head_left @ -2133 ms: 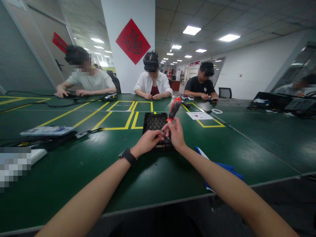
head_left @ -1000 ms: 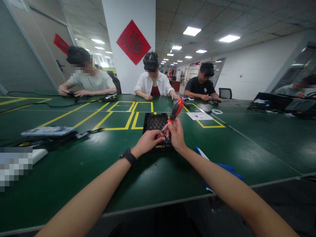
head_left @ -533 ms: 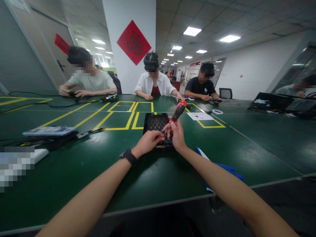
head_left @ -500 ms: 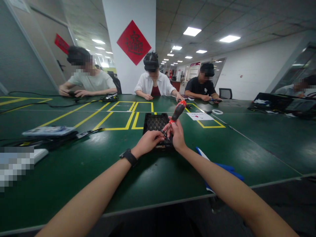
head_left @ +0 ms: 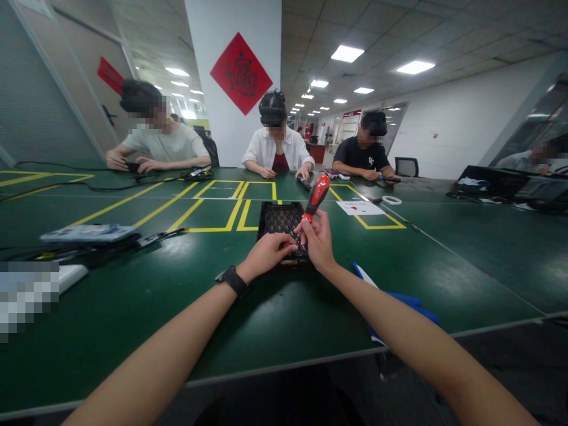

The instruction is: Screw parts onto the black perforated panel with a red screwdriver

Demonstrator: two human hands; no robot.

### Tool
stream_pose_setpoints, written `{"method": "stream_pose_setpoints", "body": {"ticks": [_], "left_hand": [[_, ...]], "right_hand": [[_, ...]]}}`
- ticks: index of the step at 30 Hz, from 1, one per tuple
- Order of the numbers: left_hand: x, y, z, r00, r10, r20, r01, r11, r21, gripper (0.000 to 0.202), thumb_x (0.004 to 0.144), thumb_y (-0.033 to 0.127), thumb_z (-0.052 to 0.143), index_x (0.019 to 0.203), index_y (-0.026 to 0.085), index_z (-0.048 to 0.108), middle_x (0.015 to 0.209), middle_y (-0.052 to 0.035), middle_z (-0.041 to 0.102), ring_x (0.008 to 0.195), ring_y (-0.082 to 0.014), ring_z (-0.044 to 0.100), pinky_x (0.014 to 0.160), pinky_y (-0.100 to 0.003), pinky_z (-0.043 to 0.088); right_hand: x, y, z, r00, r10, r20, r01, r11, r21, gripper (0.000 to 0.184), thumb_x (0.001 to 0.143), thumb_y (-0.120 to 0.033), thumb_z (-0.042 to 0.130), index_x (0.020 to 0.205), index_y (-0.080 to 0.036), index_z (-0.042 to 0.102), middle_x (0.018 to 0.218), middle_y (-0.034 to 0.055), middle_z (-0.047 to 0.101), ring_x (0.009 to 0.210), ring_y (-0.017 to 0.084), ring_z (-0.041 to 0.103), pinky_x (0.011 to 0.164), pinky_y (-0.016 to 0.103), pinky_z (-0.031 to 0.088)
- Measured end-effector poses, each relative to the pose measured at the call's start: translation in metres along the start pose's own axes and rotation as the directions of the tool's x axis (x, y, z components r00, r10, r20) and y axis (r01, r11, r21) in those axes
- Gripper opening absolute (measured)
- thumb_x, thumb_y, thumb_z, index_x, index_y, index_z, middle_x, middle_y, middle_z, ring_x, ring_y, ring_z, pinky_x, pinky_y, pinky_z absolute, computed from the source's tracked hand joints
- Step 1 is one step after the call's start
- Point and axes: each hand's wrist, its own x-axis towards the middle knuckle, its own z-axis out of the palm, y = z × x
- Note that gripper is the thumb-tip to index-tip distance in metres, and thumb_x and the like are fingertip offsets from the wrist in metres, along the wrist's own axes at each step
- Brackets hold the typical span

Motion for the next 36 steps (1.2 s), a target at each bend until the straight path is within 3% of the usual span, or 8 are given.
{"method": "stream_pose_setpoints", "body": {"ticks": [6,11,18,28,36], "left_hand": [[-0.0002,0.0014,0.0000,0.999,-0.034,0.009,0.035,0.999,-0.023,0.025,0.076,0.040,0.059,0.077,0.015,0.065,0.071,-0.0011,0.066,0.061,-0.0117,0.054,0.059,-0.022,0.038],[0.0004,0.0017,-0.0010,1.000,-0.011,0.016,0.011,1.000,0.000,0.020,0.078,0.034,0.058,0.077,0.016,0.066,0.072,-0.0016,0.066,0.064,-0.0127,0.056,0.063,-0.022,0.039],[0.0008,-0.0007,-0.0011,1.000,0.019,0.015,-0.020,0.999,0.042,0.020,0.083,0.029,0.050,0.083,0.017,0.066,0.075,-0.0027,0.066,0.068,-0.0137,0.057,0.068,-0.023,0.040],[0.0006,0.0005,0.0002,1.000,-0.027,-0.004,0.027,1.000,-0.009,0.025,0.079,0.039,0.055,0.079,0.016,0.065,0.073,-0.0013,0.065,0.062,-0.0116,0.054,0.061,-0.022,0.039],[0.0000,-0.0016,0.0009,0.999,-0.045,0.006,0.045,0.999,-0.012,0.025,0.076,0.040,0.058,0.076,0.015,0.064,0.070,-0.0017,0.065,0.061,-0.0122,0.054,0.059,-0.022,0.038]], "right_hand": [[-0.0009,-0.0007,0.0000,1.000,0.008,0.007,-0.008,1.000,-0.007,0.031,0.082,-0.038,0.052,0.105,-0.023,0.037,0.068,-0.0058,0.055,0.040,0.003,0.041,0.038,0.015,0.033],[-0.0012,0.0001,-0.0003,1.000,0.014,0.000,-0.014,1.000,-0.018,0.032,0.082,-0.037,0.053,0.106,-0.024,0.037,0.069,-0.0057,0.055,0.040,0.003,0.040,0.038,0.015,0.033],[0.0009,0.0033,-0.0031,1.000,-0.015,0.010,0.015,1.000,-0.008,0.025,0.091,-0.036,0.033,0.108,-0.021,0.042,0.070,-0.0035,0.057,0.042,0.004,0.041,0.043,0.018,0.034],[-0.0001,-0.0007,-0.0005,1.000,-0.003,0.008,0.003,1.000,-0.023,0.027,0.085,-0.037,0.047,0.106,-0.023,0.039,0.069,-0.0050,0.055,0.043,0.004,0.041,0.043,0.017,0.034],[0.0016,0.0005,-0.0010,1.000,0.011,0.017,-0.011,1.000,-0.005,0.028,0.085,-0.040,0.047,0.106,-0.023,0.039,0.070,-0.0050,0.056,0.042,0.004,0.041,0.043,0.017,0.035]]}}
